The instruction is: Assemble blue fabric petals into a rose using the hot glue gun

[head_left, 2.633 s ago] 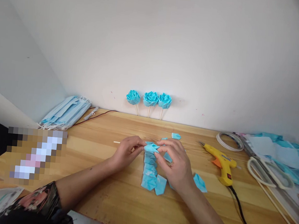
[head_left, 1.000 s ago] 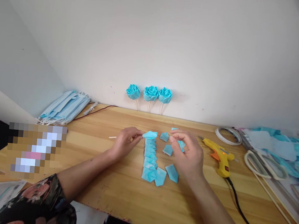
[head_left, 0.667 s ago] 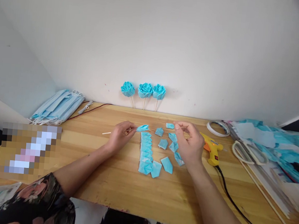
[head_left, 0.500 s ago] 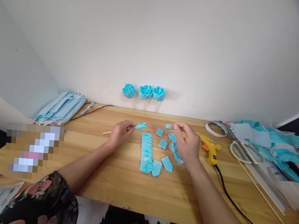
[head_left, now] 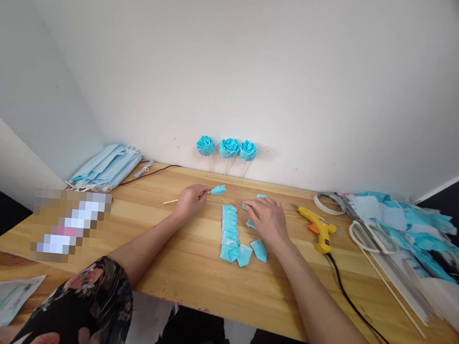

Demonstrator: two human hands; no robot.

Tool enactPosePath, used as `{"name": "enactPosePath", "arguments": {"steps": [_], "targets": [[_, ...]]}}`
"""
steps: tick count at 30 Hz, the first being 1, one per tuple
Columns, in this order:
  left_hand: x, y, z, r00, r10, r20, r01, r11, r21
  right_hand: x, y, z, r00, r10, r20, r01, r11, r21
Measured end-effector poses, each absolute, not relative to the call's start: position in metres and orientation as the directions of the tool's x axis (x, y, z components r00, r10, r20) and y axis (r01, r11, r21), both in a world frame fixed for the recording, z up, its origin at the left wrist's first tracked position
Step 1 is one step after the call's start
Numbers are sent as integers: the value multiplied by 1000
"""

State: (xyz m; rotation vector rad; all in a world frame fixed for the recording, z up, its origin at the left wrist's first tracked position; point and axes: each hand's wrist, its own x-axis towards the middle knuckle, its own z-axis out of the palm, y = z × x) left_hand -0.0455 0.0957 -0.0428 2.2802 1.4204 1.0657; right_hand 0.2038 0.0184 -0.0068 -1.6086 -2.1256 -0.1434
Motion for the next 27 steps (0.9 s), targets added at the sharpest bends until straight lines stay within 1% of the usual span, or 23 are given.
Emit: {"name": "enactPosePath", "arguments": {"steps": [2,5,10,13,16,18,21,24,27], "targets": [[-46,96,-43,258,861,438,678,-485,553,199,20,0,-211,919,332,954,268,-136],[-45,97,-43,256,866,430,685,-477,551,189,25,9,-267,932,244,953,294,-79],[-47,100,-46,246,872,423,701,-462,544,175,41,11,-307,942,136,947,316,-49],[-48,101,-48,249,872,422,699,-464,544,171,48,8,-290,950,114,951,300,-75],[-47,101,-48,257,871,418,693,-468,548,170,49,6,-285,948,139,942,304,-141],[-46,100,-48,264,873,411,689,-469,553,171,45,8,-285,942,175,924,319,-210],[-44,99,-48,264,877,401,685,-463,562,175,39,12,-279,933,226,870,345,-352],[-43,97,-46,258,878,404,687,-460,562,181,33,14,-261,933,249,781,356,-514],[-40,92,-41,242,866,437,667,-476,574,186,32,13,-218,940,261,685,338,-645]]}}
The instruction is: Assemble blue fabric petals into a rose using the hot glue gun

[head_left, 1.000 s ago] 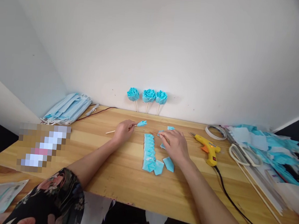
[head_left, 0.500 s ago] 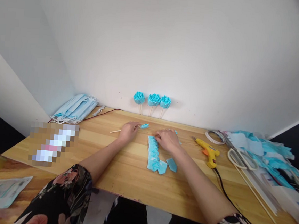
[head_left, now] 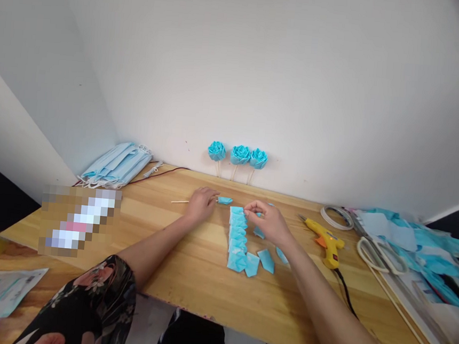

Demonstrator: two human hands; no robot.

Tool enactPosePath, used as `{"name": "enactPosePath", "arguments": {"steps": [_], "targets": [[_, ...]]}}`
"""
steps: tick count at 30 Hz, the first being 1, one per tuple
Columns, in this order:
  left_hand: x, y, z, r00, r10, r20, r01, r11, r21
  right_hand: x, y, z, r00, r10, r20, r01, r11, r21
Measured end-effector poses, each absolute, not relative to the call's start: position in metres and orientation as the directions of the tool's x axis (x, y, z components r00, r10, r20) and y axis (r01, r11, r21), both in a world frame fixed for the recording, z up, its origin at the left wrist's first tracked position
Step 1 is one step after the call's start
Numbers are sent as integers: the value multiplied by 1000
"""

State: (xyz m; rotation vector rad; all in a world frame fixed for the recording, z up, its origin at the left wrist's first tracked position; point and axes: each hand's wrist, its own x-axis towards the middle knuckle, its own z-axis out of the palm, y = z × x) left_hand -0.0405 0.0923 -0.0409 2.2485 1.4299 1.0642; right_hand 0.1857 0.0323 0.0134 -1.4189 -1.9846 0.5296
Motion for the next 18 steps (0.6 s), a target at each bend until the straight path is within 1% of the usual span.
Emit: {"name": "enactPosePath", "arguments": {"steps": [2,4,6,8,10,13,16,18], "targets": [[-36,85,-34,240,853,464,572,-510,642,187,33,13,-181,950,253,589,311,-746],[-30,75,-26,286,853,435,387,-519,762,187,36,13,-157,961,229,454,276,-847],[-24,65,-19,368,867,336,192,-424,885,185,39,13,-145,969,202,323,240,-915],[-18,57,-14,425,872,245,79,-305,949,183,42,12,-134,974,184,244,213,-946],[-16,53,-12,445,877,180,13,-207,978,181,44,10,-107,980,167,190,185,-964],[-15,54,-14,436,893,114,-37,-109,993,178,45,6,-57,988,145,146,152,-978],[-15,56,-17,419,904,81,-31,-74,997,177,42,2,-23,989,144,139,146,-980],[-15,55,-18,412,908,73,-22,-70,997,177,39,-1,-40,989,145,139,149,-979]]}}
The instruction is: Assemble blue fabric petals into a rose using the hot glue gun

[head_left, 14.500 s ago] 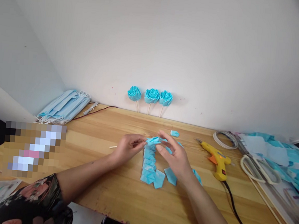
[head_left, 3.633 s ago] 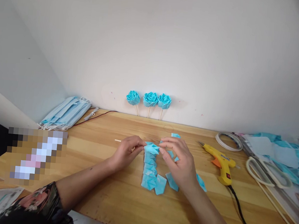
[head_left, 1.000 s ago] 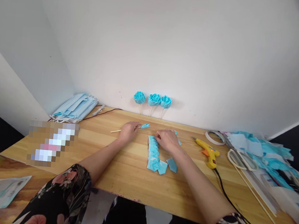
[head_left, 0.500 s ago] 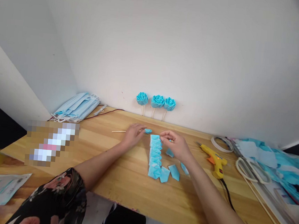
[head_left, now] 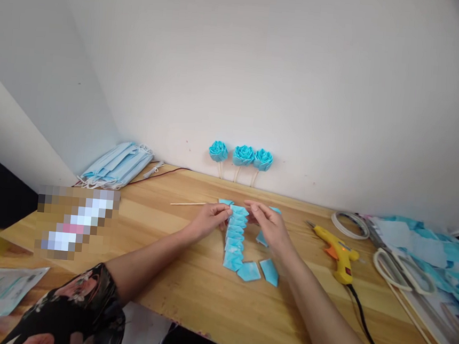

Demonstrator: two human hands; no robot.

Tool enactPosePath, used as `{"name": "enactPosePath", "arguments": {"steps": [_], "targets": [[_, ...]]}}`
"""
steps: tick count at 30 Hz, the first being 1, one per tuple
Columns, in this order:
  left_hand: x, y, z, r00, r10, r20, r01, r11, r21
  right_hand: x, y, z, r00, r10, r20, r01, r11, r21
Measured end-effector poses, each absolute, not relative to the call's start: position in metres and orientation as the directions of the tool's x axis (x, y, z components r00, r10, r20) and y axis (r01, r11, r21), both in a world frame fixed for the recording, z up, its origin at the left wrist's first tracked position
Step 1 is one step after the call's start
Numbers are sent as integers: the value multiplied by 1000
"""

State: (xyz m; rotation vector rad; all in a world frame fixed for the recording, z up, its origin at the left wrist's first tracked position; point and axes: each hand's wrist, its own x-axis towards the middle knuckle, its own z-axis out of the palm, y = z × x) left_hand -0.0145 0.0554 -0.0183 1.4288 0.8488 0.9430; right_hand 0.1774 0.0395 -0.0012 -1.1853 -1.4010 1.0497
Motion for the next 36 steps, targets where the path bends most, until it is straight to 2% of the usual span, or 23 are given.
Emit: {"name": "enactPosePath", "arguments": {"steps": [6,9,17,21,26,36], "targets": [[-12,50,-14,364,928,77,-47,-65,997,177,34,-7,-159,976,150,139,172,-975],[-12,46,-11,364,929,71,-48,-57,997,176,33,-7,-203,964,171,194,211,-958],[-6,47,-2,443,896,5,-28,8,1000,180,30,0,-159,958,239,347,281,-895],[-2,58,6,478,878,-28,-17,42,999,185,34,-3,-144,960,241,231,269,-935],[7,63,10,439,898,-30,-15,40,999,193,41,-3,-85,974,211,127,221,-967],[22,54,-1,504,864,-13,-15,23,1000,193,38,-3,14,968,249,202,241,-949]]}}
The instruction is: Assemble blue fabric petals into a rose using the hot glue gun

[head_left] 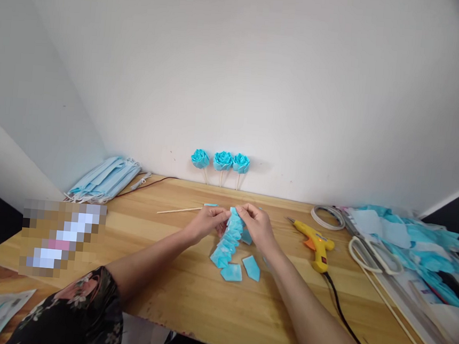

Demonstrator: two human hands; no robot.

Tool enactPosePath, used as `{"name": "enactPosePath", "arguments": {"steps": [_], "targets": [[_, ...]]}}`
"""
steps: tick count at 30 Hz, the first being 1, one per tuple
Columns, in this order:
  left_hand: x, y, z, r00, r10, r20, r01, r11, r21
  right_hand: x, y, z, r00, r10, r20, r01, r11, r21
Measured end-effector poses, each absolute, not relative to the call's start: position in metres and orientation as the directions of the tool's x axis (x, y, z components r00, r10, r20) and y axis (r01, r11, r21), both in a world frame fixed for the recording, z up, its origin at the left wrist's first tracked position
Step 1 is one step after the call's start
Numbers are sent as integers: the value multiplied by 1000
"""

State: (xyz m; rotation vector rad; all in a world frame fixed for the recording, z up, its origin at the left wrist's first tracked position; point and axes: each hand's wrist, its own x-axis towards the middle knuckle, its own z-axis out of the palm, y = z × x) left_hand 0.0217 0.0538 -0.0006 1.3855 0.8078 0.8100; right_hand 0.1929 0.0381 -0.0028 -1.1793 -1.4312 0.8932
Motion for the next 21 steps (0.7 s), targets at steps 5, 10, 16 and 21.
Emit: {"name": "enactPosePath", "arguments": {"steps": [5,10,16,21], "targets": [[20,55,-2,512,859,-14,6,13,1000,193,39,-6,49,962,267,231,249,-941],[18,61,-7,464,886,26,-16,-21,1000,194,42,-9,66,972,226,161,213,-964],[10,65,-13,358,932,53,-98,-19,995,191,42,-12,43,991,129,12,129,-992],[8,61,-13,379,924,51,-97,-15,995,188,38,-11,-35,983,183,117,185,-976]]}}
